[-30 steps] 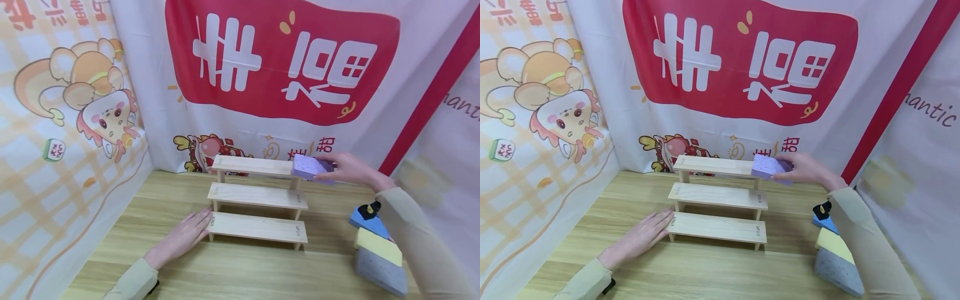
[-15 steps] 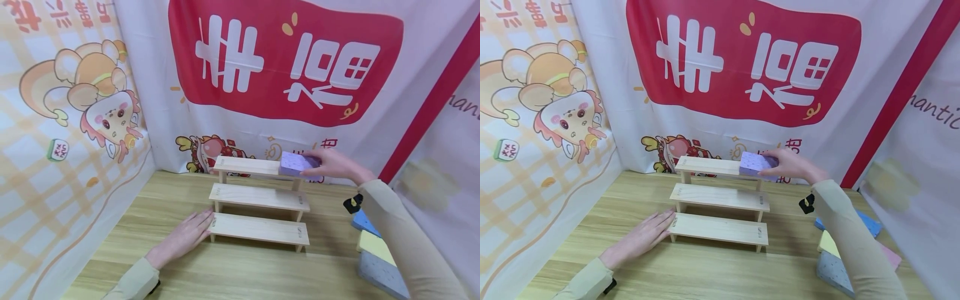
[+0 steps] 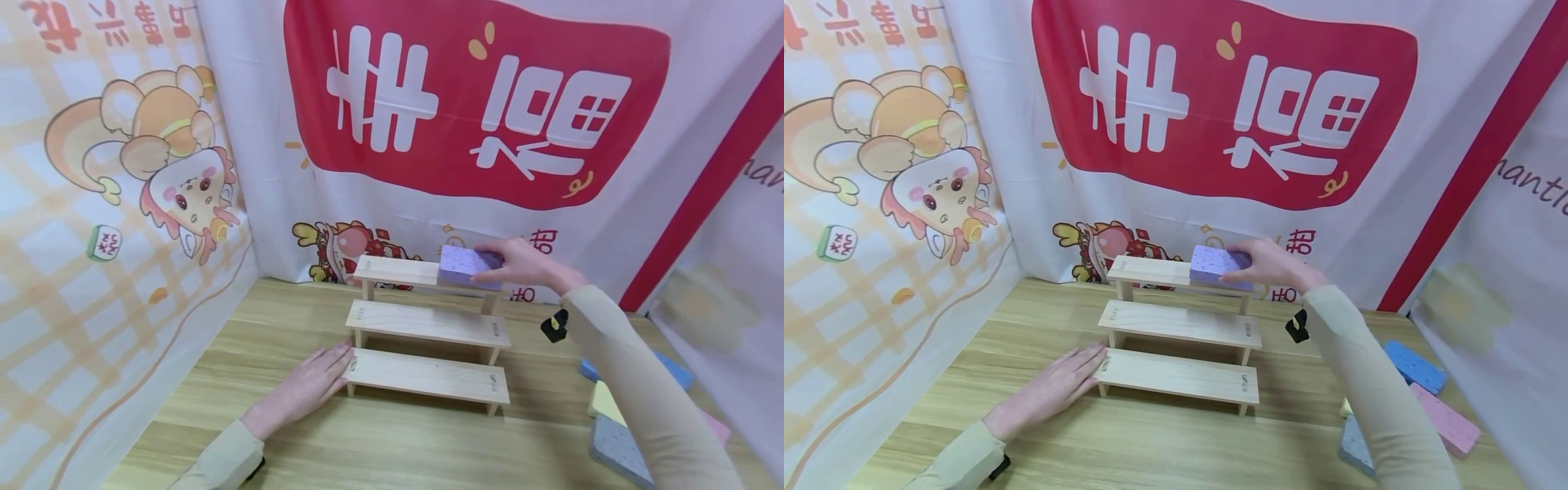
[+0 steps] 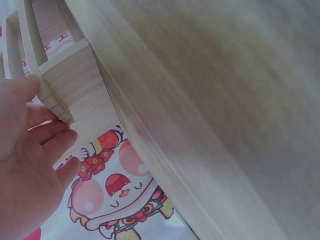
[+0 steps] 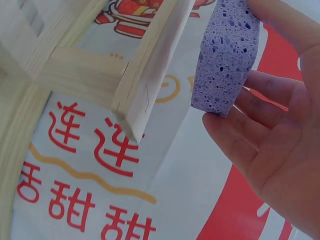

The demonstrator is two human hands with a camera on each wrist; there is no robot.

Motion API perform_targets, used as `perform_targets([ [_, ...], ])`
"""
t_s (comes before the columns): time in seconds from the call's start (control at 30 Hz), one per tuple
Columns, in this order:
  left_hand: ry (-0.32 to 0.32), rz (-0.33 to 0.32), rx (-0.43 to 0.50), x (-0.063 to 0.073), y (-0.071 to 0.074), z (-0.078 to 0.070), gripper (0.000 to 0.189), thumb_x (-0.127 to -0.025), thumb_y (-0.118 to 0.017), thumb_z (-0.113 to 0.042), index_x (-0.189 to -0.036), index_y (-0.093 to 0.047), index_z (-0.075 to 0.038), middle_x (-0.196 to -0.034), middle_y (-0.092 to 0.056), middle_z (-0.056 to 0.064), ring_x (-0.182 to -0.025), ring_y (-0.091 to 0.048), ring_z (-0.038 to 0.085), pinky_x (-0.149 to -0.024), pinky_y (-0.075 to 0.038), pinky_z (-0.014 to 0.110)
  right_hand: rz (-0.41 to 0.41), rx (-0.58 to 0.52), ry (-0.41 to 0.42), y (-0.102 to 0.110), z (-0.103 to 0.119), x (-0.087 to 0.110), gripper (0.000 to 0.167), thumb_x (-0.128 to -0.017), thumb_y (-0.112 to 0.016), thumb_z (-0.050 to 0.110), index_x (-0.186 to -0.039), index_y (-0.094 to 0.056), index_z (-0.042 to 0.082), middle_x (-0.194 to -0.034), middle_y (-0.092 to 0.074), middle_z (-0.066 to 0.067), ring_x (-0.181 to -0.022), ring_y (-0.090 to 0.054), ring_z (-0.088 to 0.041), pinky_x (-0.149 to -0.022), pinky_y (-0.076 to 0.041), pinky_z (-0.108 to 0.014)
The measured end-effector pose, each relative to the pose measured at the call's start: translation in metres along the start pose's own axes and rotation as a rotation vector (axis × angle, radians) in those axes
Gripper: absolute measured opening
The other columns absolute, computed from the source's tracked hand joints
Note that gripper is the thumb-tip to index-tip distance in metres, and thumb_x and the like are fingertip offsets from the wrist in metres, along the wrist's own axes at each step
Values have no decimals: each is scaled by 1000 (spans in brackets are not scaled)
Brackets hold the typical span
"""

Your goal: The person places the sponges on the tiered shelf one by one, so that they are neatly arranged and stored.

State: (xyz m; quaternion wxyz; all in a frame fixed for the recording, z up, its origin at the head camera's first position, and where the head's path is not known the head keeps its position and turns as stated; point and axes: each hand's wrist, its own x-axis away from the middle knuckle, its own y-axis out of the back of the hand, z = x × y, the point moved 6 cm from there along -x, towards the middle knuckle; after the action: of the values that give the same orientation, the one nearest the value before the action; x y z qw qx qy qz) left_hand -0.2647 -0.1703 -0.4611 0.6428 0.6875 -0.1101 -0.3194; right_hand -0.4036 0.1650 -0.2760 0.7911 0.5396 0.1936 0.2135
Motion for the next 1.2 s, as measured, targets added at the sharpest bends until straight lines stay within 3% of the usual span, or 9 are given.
perform_targets([
  [0.33,-2,3,-7,0,0,0,58,-101,-54,-35,-147,-44,-1,-154,-44,17,-142,-46,29,-119,-36,51,22,16,34,-10,13,-21,73,-83,-78,44,-144,-52,13,-140,-58,-12,-126,-53,-30,-109,-47,-54],
  [0.77,1,1,4,0,0,0,58,-100,-55,-34,-146,-45,0,-153,-45,18,-141,-47,30,-119,-37,52,31,56,59,-25,28,-49,76,-83,-75,51,-144,-53,12,-142,-59,-12,-129,-55,-31,-111,-46,-54],
  [1.2,10,13,9,1,2,-1,57,-101,-54,-34,-146,-45,0,-153,-45,17,-142,-46,30,-119,-35,51,37,23,72,-33,42,-68,76,-83,-76,49,-144,-52,11,-141,-59,-11,-129,-54,-29,-112,-45,-51],
])
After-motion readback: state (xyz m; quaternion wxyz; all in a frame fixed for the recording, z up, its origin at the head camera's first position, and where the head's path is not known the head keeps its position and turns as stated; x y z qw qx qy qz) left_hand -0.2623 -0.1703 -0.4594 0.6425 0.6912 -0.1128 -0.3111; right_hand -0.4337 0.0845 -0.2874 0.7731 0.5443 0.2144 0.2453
